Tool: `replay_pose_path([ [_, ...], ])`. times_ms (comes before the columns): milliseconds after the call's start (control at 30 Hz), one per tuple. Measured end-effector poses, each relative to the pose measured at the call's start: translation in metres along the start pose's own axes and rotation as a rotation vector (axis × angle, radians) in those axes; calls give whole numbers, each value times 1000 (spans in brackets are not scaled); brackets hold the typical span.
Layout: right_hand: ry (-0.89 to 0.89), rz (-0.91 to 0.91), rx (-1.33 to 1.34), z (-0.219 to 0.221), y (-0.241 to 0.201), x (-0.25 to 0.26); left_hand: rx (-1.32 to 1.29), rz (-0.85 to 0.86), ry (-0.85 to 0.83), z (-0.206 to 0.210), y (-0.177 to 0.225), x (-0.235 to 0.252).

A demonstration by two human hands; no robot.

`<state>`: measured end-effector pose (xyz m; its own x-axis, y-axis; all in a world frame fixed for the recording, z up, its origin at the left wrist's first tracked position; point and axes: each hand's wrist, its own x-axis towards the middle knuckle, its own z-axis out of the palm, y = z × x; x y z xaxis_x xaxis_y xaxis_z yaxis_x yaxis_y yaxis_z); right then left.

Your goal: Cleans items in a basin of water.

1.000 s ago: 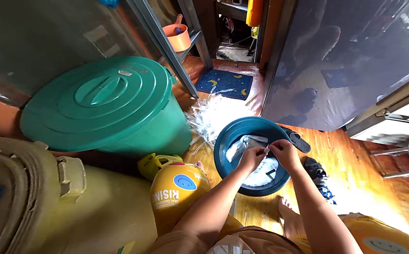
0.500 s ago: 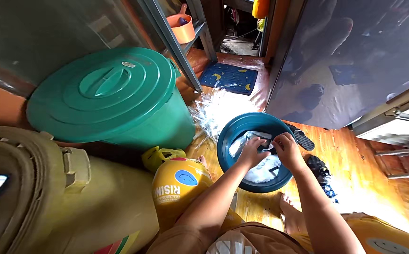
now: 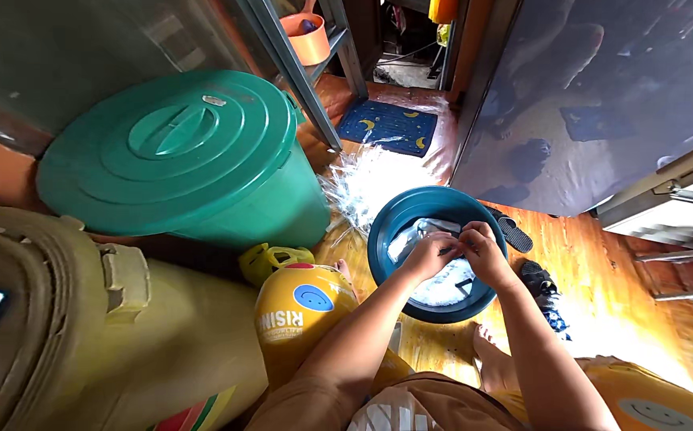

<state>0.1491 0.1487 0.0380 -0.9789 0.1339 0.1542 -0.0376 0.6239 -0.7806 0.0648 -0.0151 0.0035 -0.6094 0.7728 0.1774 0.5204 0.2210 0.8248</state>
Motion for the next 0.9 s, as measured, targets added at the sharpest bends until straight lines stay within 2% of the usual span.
replay_pose_path([
  [67, -10, -2, 13, 0, 0, 0, 8, 1, -8, 0, 1, 0],
  [167, 17, -2, 35, 1, -6, 0, 39, -117, -109, -3, 5, -1],
  [267, 56, -4, 49, 2, -9, 1, 11, -193, -136, -2, 6, -2],
  [500, 89, 30, 50, -3, -16, 3, 13, -219, -162, 6, -2, -5],
  [767, 133, -4, 57, -11, -24, 2, 128, -209, -281, 12, -20, -7],
  [900, 112, -39, 65, -15, -23, 3, 56, -199, -255, 10, -19, -9],
])
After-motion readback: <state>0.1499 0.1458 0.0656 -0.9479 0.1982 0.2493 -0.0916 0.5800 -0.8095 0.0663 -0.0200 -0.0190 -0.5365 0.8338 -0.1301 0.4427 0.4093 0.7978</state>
